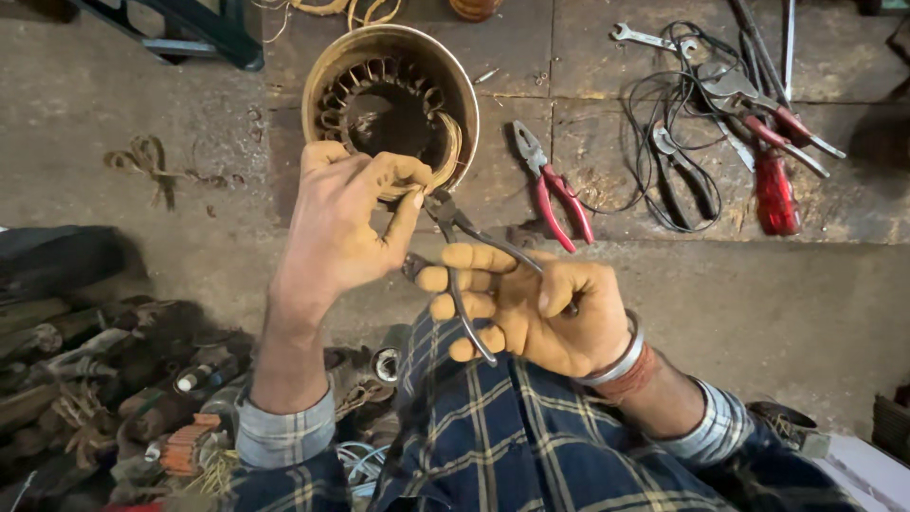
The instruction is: The person uses pliers and a screwdriver to remove copper windings from a cylindrical metal housing. They repeatedly pry and pull the wires loose, then drop the extracted coils onto the floor.
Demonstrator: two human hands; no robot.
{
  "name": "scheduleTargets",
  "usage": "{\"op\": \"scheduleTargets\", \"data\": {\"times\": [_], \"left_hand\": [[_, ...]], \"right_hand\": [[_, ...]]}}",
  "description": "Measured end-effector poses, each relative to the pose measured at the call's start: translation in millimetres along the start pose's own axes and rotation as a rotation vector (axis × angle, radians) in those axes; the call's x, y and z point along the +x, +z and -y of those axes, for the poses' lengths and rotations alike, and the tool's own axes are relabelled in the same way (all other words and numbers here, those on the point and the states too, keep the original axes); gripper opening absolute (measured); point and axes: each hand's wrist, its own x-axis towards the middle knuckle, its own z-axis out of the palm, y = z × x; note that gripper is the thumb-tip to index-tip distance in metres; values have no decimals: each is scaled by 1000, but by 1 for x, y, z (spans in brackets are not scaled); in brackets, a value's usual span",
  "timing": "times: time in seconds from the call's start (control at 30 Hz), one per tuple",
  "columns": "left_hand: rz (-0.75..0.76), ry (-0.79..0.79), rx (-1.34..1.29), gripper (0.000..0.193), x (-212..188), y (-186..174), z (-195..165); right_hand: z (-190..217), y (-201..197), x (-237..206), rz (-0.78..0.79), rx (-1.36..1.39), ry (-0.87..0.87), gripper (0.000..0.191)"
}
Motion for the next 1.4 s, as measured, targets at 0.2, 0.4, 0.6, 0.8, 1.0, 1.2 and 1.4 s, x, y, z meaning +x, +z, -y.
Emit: {"op": "scheduleTargets", "data": {"times": [0.2, 0.4, 0.6, 0.8, 1.0, 1.2, 1.4], "left_hand": [[24, -28, -33, 19, -2, 1, 4], [-8, 0, 40, 17, -3, 2, 8], [-25, 15, 13, 14, -4, 3, 10], [70, 59, -40, 16, 0, -4, 14], [65, 42, -60, 18, 9, -9, 10], [44, 40, 33, 18, 12, -3, 6], [-69, 110, 22, 5, 14, 5, 6]], "right_hand": [[11, 18, 3, -95, -49, 38, 87], [13, 18, 4, -128, 6, -1, 69], [2, -24, -4, -113, 0, -60, 59], [-16, -47, 19, -105, -593, -249, 41], [14, -71, 28, -357, -1152, -400, 46], [-2, -51, 1, -462, -1542, -538, 55], [-7, -5, -12, -280, -906, -344, 76]]}}
